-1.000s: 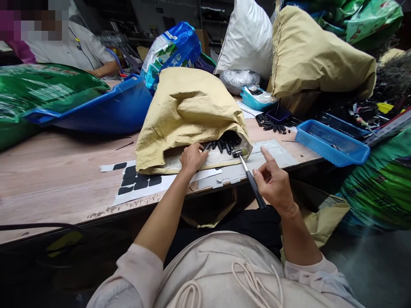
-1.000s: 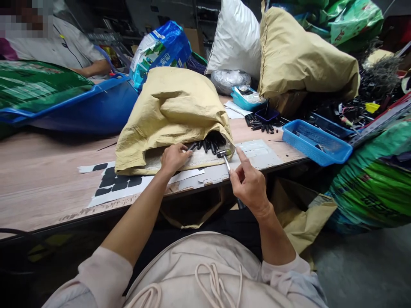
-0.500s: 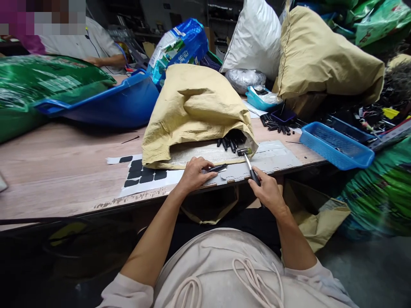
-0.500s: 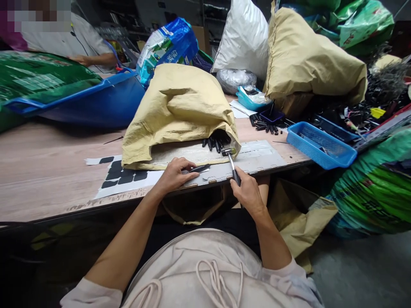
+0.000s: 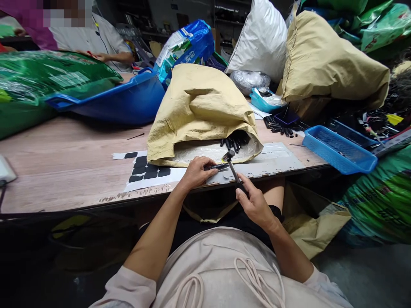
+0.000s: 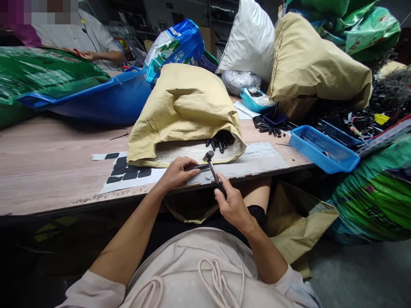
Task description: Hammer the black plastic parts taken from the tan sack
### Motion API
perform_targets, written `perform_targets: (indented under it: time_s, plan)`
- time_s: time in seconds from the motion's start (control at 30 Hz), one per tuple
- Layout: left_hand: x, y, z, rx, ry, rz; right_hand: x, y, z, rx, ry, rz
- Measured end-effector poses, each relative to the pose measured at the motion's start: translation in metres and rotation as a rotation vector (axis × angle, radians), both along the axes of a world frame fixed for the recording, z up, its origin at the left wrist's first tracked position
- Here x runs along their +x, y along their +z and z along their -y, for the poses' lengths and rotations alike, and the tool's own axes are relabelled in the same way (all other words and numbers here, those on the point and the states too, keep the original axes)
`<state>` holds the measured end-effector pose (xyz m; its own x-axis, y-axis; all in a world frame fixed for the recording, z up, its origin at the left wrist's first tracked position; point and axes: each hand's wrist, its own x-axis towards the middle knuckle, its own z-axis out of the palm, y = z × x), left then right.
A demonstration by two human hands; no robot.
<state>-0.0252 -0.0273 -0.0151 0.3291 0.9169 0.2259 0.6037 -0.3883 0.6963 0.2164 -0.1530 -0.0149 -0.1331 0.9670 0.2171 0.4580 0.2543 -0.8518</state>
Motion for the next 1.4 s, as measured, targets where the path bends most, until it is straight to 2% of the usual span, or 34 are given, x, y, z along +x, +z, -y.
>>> perform_targets:
  time_s: [0.13,0.3,0.43,0.63,0.87,0.97,1.2,1.3,1.4]
  plan:
    - [0.0,-0.001,-0.001,-0.006,0.018,-0.002,-0.008,-0.003,0.002,0.058,0.101,0.036]
    - [0.0,0.001,-0.002,-0.002,0.005,-0.026,-0.014,-0.014,0.0,0.229,0.122,0.087]
    - [0.001,0.001,-0.002,0.001,0.001,-0.037,-0.015,-0.024,-0.002,0.22,0.114,0.136]
    - [0.001,0.0,-0.001,-0.003,0.004,-0.004,-0.011,-0.017,0.0,0.288,0.046,0.087]
    - [0.001,0.003,0.001,-0.02,0.026,-0.019,-0.009,-0.021,-0.002,0.208,0.053,0.103]
    - [0.002,0.005,0.002,-0.031,0.036,-0.028,-0.003,-0.016,-0.005,0.206,-0.009,0.101]
    - [0.003,0.003,-0.001,-0.033,0.035,-0.043,0.03,-0.001,-0.024,0.17,-0.32,0.27]
    - [0.001,0.004,-0.003,-0.004,0.024,-0.025,0.039,0.002,-0.033,0.082,-0.332,0.35]
    - [-0.001,0.006,0.008,0.106,-0.001,0.083,0.04,0.004,-0.037,0.038,-0.334,0.414]
